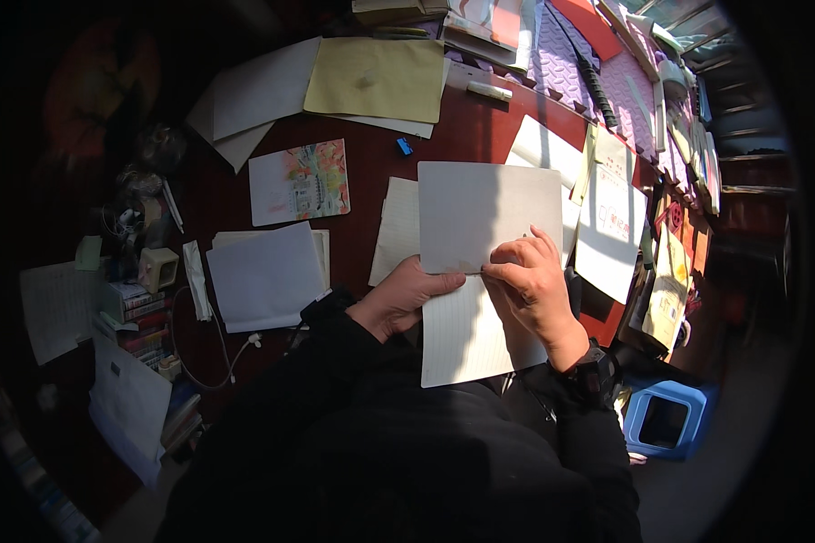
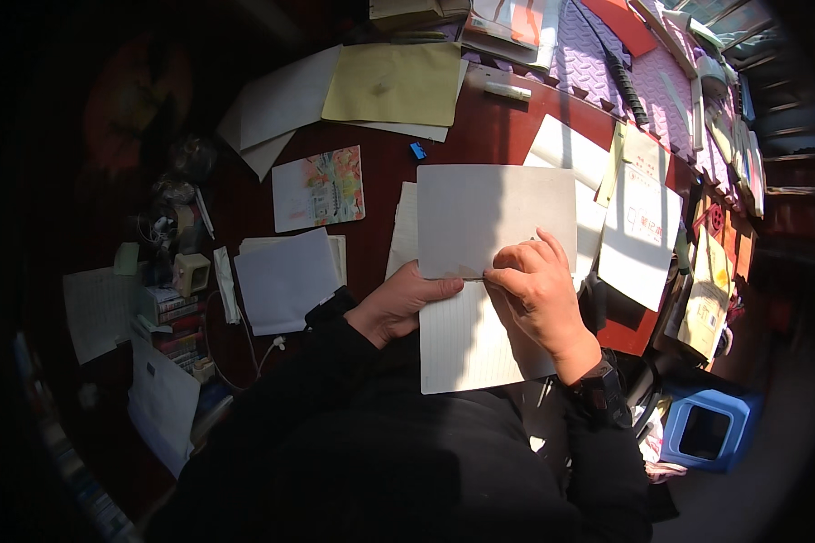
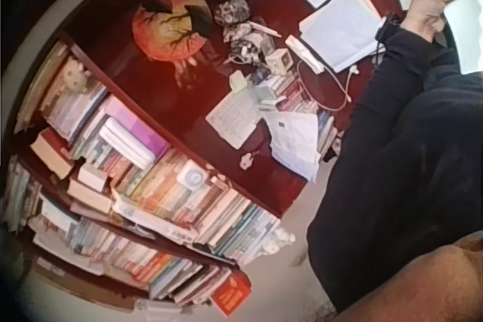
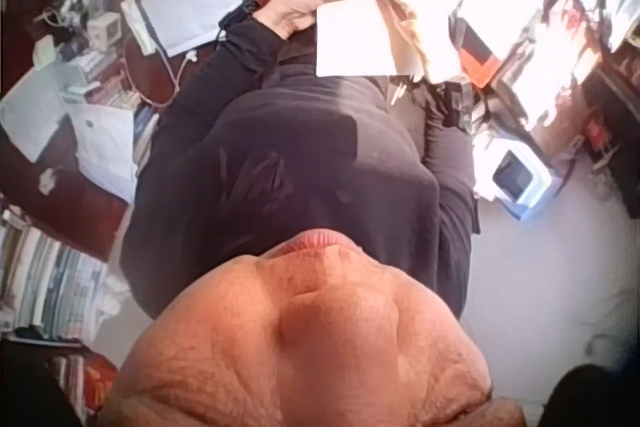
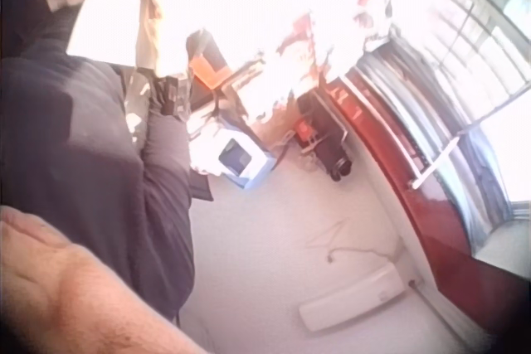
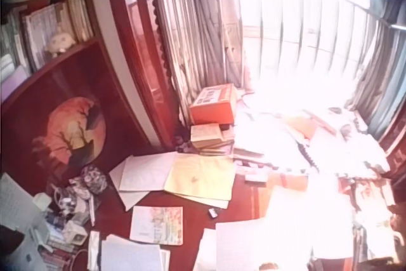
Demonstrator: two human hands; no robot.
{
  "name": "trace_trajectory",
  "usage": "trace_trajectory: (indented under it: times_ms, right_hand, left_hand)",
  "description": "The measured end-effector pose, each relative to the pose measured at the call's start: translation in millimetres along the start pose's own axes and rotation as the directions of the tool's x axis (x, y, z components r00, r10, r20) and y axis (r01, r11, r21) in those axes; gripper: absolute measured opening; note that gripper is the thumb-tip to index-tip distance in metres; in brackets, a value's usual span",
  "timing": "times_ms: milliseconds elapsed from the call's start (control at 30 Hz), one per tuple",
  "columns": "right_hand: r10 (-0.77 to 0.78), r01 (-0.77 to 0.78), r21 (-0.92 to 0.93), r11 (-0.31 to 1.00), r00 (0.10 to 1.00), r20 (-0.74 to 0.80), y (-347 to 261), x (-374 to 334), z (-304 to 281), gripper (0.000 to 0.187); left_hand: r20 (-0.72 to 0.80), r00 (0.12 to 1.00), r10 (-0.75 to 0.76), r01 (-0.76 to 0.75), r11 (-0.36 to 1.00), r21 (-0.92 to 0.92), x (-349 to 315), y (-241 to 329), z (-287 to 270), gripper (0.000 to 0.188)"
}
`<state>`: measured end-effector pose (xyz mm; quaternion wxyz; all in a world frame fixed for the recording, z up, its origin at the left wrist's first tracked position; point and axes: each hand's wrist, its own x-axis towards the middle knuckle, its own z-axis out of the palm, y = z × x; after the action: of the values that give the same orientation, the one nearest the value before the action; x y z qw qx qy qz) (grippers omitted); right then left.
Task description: The person applies glue to the spine of a folded stack of lined paper, presses it to set, then inserts the glued block into a gray cardstock cover and closes it. The person handles paper, glue, and a cardstock cover on a cluttered desk.
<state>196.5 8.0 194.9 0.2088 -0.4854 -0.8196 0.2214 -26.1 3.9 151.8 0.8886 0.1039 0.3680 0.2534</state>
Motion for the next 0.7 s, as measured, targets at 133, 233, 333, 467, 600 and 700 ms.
trace_trajectory:
  times_ms: [133, 233, 333, 467, 600, 700]
  right_hand:
    - [-0.04, 0.04, -0.036, 0.999, 0.999, -0.013, -4.7, -4.9, -2.4, 0.017]
    - [-0.058, 0.054, -0.1, 0.993, 0.998, -0.03, -9.6, -7.4, -2.1, 0.015]
    - [-0.059, 0.051, -0.172, 0.984, 0.997, -0.047, -14.0, -11.2, 1.2, 0.014]
    - [0.004, -0.025, -0.209, 0.978, 0.995, -0.104, -21.0, -16.0, 9.2, 0.016]
    - [0.105, -0.128, -0.128, 0.983, 0.979, -0.177, -25.7, -17.5, 16.0, 0.019]
    - [0.148, -0.177, -0.126, 0.976, 0.966, -0.211, -28.5, -22.7, 19.9, 0.018]
  left_hand:
    - [0.004, 1.0, 0.014, -0.014, 0.999, 0.048, 2.2, -2.2, 6.1, 0.034]
    - [0.009, 1.0, -0.017, 0.016, 0.995, 0.098, 5.2, -2.9, 8.6, 0.037]
    - [-0.03, 0.999, -0.031, 0.035, 0.993, 0.112, 4.6, -5.4, 9.3, 0.034]
    - [-0.05, 0.998, -0.046, 0.051, 0.992, 0.118, 1.0, -7.3, 8.5, 0.028]
    - [-0.063, 0.998, -0.004, 0.011, 0.994, 0.108, -2.7, -7.1, 8.5, 0.025]
    - [-0.062, 0.998, -0.025, 0.03, 0.995, 0.095, -5.9, -7.1, 10.6, 0.026]
